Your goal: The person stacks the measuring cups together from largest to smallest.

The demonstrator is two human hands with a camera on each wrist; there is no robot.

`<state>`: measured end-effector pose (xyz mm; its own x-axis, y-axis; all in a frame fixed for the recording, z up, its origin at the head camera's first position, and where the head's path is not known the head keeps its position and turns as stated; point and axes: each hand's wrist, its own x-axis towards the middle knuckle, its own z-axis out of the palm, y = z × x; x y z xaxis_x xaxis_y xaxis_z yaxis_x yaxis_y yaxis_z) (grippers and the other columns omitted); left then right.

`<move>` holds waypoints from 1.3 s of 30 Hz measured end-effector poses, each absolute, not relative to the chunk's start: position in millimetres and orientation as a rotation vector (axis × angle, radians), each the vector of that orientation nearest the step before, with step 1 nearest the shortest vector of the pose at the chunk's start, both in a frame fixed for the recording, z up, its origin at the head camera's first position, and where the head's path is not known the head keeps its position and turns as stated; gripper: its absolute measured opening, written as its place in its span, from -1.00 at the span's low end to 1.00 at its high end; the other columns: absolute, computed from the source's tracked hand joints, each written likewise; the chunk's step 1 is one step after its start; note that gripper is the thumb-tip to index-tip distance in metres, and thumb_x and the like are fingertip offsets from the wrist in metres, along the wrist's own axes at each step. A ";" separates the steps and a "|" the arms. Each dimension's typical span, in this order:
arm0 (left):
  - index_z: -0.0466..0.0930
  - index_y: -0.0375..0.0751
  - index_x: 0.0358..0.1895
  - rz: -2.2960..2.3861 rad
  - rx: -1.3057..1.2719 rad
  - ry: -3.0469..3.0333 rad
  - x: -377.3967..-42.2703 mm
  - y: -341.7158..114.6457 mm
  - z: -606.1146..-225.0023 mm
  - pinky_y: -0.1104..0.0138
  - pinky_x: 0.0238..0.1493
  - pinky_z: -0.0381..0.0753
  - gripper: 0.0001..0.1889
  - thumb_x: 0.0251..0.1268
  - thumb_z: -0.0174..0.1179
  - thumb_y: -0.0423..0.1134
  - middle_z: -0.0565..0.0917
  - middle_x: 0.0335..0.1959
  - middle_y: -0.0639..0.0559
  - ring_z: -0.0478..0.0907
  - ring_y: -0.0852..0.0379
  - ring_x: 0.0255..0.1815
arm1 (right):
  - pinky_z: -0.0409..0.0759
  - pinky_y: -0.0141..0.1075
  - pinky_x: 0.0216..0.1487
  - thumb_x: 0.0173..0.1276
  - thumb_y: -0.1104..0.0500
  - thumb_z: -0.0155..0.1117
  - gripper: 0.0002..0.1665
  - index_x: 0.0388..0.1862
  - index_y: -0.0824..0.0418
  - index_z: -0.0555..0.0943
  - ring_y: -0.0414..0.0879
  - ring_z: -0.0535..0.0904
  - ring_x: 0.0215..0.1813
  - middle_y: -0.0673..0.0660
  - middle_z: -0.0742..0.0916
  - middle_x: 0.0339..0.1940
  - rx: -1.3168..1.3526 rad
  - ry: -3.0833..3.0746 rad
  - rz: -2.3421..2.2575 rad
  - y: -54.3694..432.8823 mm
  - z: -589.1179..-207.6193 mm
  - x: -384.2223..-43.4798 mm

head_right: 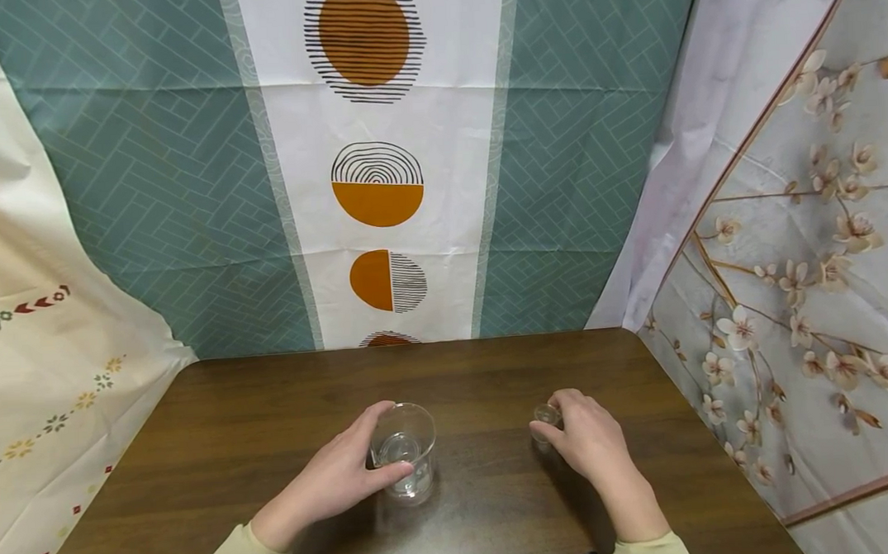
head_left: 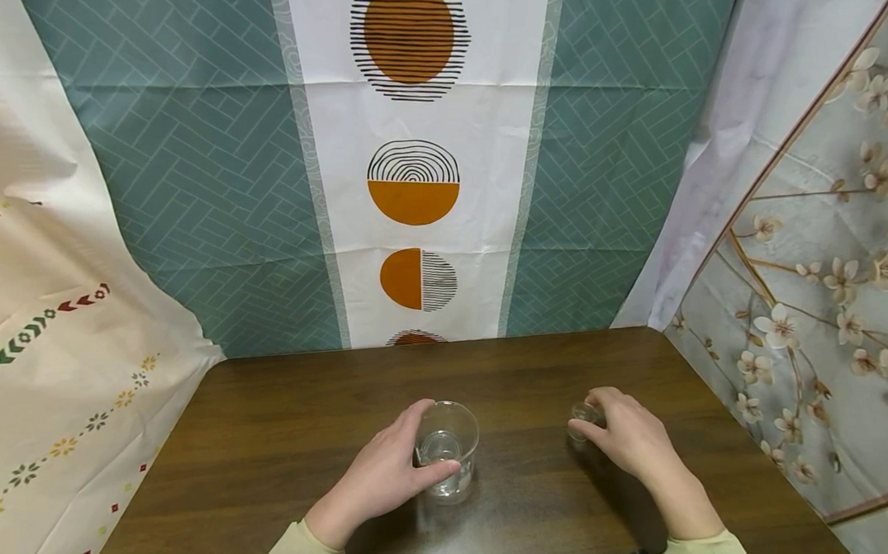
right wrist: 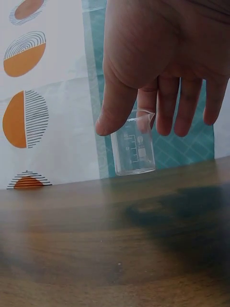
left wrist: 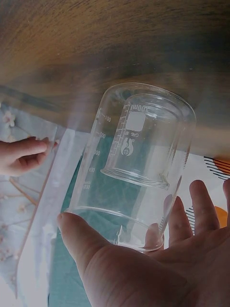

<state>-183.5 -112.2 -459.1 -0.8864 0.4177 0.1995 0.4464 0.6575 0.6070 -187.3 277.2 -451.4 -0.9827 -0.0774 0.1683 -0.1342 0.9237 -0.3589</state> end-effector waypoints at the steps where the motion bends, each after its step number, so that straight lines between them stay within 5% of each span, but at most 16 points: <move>1: 0.31 -0.14 0.63 -1.051 -0.736 -2.823 -183.5 -112.1 -459.2 -0.18 0.37 0.59 0.03 0.31 0.45 0.44 0.56 0.52 -0.09 0.64 -0.22 0.35 | 0.71 0.23 -0.02 0.48 -0.16 0.56 -0.44 0.13 0.26 0.70 0.25 0.71 0.16 0.27 0.75 0.22 0.165 -2.933 0.565 276.5 -451.1 -187.8; 13: 0.32 -0.12 0.63 -1.045 -0.731 -2.824 -183.4 -112.0 -459.0 -0.16 0.36 0.60 0.03 0.31 0.45 0.45 0.57 0.51 -0.07 0.65 -0.20 0.34 | 0.72 0.15 -0.12 0.44 -0.14 0.61 -0.51 0.04 0.20 0.71 0.15 0.74 0.04 0.18 0.77 0.13 0.205 -2.928 0.539 268.0 -444.8 -188.1; 39: 0.30 -0.13 0.65 -1.083 -0.729 -2.836 -182.7 -112.2 -456.7 -0.18 0.37 0.59 0.04 0.32 0.45 0.44 0.56 0.52 -0.14 0.63 -0.21 0.36 | 0.72 0.22 0.03 0.47 -0.19 0.56 -0.42 0.21 0.20 0.72 0.18 0.72 0.22 0.15 0.76 0.24 0.281 -2.960 0.557 251.2 -438.4 -185.3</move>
<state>-182.7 -112.2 -456.7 -0.8908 0.4175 0.1794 0.4308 0.6505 0.6255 -185.3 251.2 -438.4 -0.9760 -0.1602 0.1475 -0.2028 0.9153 -0.3480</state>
